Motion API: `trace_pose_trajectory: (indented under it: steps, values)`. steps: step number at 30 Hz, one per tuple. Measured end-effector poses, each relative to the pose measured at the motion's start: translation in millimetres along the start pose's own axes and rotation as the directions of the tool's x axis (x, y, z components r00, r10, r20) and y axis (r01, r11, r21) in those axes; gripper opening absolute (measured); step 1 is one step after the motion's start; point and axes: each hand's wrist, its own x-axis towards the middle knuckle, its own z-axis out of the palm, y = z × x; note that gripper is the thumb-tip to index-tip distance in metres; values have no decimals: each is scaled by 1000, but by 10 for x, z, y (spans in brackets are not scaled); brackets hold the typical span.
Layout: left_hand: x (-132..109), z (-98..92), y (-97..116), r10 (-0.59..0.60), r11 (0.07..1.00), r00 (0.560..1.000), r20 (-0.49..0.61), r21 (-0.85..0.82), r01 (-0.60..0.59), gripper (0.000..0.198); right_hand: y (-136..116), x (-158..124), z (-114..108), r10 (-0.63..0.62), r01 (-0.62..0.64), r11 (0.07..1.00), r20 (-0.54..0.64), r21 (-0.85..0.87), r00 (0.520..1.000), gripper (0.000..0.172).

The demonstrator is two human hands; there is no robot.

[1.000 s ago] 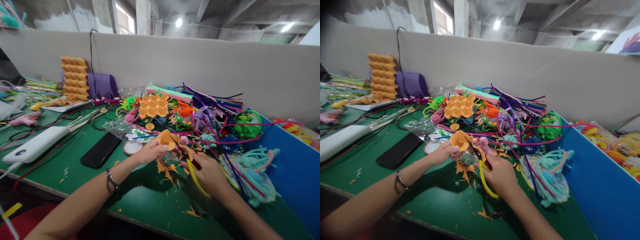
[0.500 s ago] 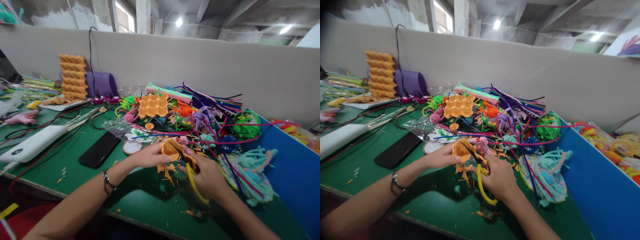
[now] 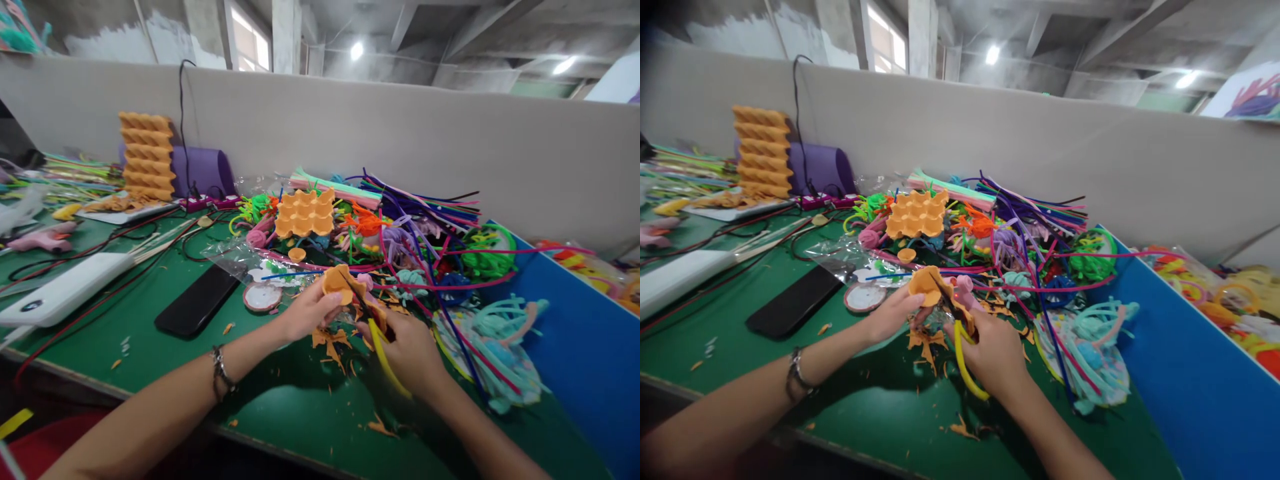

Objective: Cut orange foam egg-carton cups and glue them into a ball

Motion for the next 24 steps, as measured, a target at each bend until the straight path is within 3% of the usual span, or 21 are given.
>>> trace_pose_trajectory:
  steps: [3,6,9,13,16,20,22,24]
  values:
    - [-24,-6,10,99,981,995,-25,169,-93,33,-1,-12,5,17,-16,999,24,-35,1000,35]
    - [-31,-57,40,189,926,978,90,317,-208,35,-13,-20,-16,-5,5,1000,23,11,1000,31]
    - [-25,-84,65,209,892,957,201,363,-271,39,-18,-16,-37,-47,46,999,30,14,998,28]
    - [-30,-111,78,121,930,967,225,314,-190,44,1,-11,-57,-142,142,985,10,-94,990,32]
    - [-40,-158,68,32,980,980,195,188,-69,42,8,-15,-84,-179,177,971,2,-158,984,39]
    - [-36,-157,38,-91,995,967,237,-12,97,44,-10,-20,-114,-139,140,988,27,-63,990,49]
    - [-36,-81,37,-58,997,990,129,-53,65,41,-26,-21,-111,-93,93,996,21,-13,995,51]
    - [-43,30,51,32,999,995,-93,8,-31,33,-40,-22,-95,-55,55,998,-8,12,998,51]
